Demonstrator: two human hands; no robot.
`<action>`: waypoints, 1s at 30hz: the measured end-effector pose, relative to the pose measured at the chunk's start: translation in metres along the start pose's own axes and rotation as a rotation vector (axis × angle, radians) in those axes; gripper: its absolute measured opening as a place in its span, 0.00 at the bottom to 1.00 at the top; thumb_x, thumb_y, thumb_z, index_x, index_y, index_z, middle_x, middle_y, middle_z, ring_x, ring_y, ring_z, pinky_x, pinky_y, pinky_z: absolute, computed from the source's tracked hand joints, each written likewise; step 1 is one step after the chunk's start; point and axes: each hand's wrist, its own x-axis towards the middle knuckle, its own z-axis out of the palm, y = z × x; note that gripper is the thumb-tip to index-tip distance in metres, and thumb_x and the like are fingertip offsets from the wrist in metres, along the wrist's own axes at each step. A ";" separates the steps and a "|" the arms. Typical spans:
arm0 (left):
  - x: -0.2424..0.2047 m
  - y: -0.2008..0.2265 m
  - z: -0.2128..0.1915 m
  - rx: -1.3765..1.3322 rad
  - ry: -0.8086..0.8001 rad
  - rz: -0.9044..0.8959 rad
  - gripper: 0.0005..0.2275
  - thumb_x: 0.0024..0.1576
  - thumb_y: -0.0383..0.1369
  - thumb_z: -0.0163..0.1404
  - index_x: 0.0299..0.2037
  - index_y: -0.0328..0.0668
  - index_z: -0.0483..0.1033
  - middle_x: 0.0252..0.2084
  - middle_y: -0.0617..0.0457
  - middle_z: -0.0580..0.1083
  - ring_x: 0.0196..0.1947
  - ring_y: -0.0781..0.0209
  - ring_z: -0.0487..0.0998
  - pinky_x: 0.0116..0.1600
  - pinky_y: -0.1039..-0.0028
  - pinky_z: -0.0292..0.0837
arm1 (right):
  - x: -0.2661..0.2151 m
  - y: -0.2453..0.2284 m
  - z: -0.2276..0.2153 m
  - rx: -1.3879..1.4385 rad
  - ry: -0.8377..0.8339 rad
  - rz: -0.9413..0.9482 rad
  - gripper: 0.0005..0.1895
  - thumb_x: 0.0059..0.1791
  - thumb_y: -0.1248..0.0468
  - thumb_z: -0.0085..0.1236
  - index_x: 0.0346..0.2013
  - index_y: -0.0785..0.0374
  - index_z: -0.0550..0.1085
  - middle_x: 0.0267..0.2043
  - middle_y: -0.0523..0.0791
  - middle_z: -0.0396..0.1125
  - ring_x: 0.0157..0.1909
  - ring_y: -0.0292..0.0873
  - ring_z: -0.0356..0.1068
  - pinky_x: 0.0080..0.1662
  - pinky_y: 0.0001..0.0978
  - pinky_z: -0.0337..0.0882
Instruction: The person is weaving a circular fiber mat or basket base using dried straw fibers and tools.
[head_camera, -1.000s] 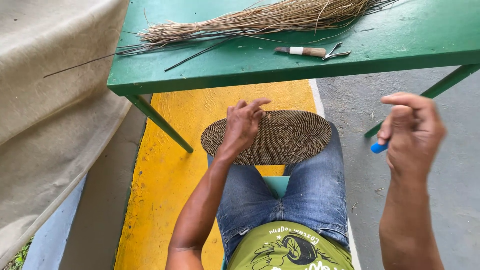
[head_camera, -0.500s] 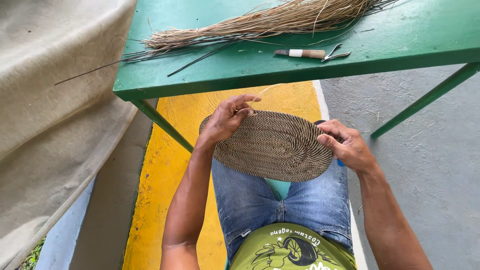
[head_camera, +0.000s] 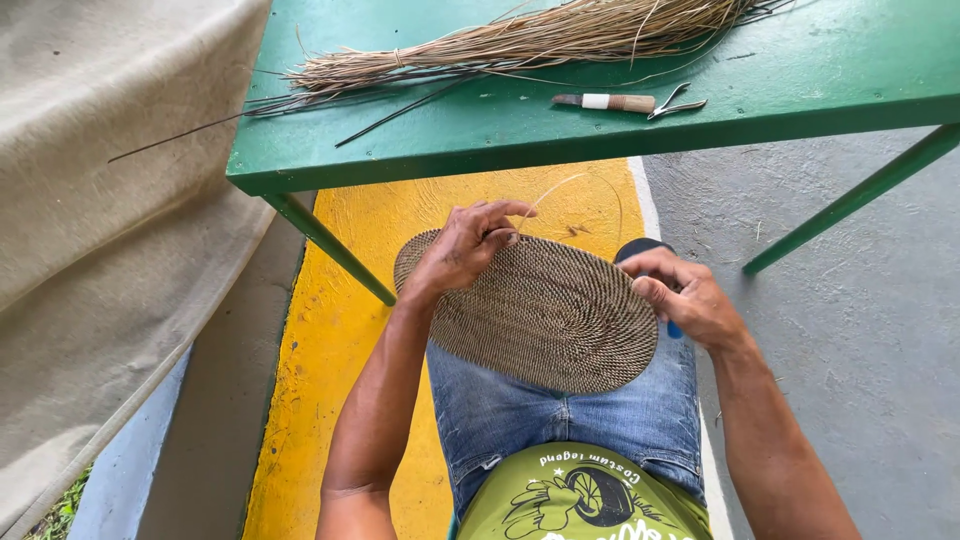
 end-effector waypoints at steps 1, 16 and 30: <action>-0.002 0.001 0.000 -0.009 0.013 0.073 0.17 0.58 0.29 0.51 0.58 0.58 0.75 0.40 0.55 0.79 0.37 0.70 0.80 0.48 0.70 0.76 | 0.002 -0.004 -0.001 -0.010 0.032 0.020 0.17 0.49 0.58 0.62 0.51 0.61 0.80 0.38 0.45 0.73 0.28 0.32 0.64 0.29 0.21 0.66; 0.006 0.004 0.013 0.157 0.108 0.180 0.17 0.61 0.35 0.51 0.61 0.60 0.73 0.43 0.61 0.82 0.45 0.62 0.71 0.59 0.64 0.58 | -0.002 -0.010 0.029 0.070 0.087 -0.158 0.08 0.51 0.65 0.61 0.38 0.67 0.81 0.40 0.44 0.72 0.43 0.35 0.69 0.46 0.26 0.71; -0.067 0.053 0.096 -0.070 0.617 0.040 0.20 0.61 0.45 0.52 0.57 0.41 0.73 0.60 0.45 0.72 0.64 0.48 0.68 0.67 0.57 0.64 | -0.012 0.021 0.060 0.080 0.734 -0.377 0.10 0.60 0.62 0.58 0.40 0.66 0.77 0.43 0.40 0.69 0.38 0.30 0.61 0.43 0.23 0.64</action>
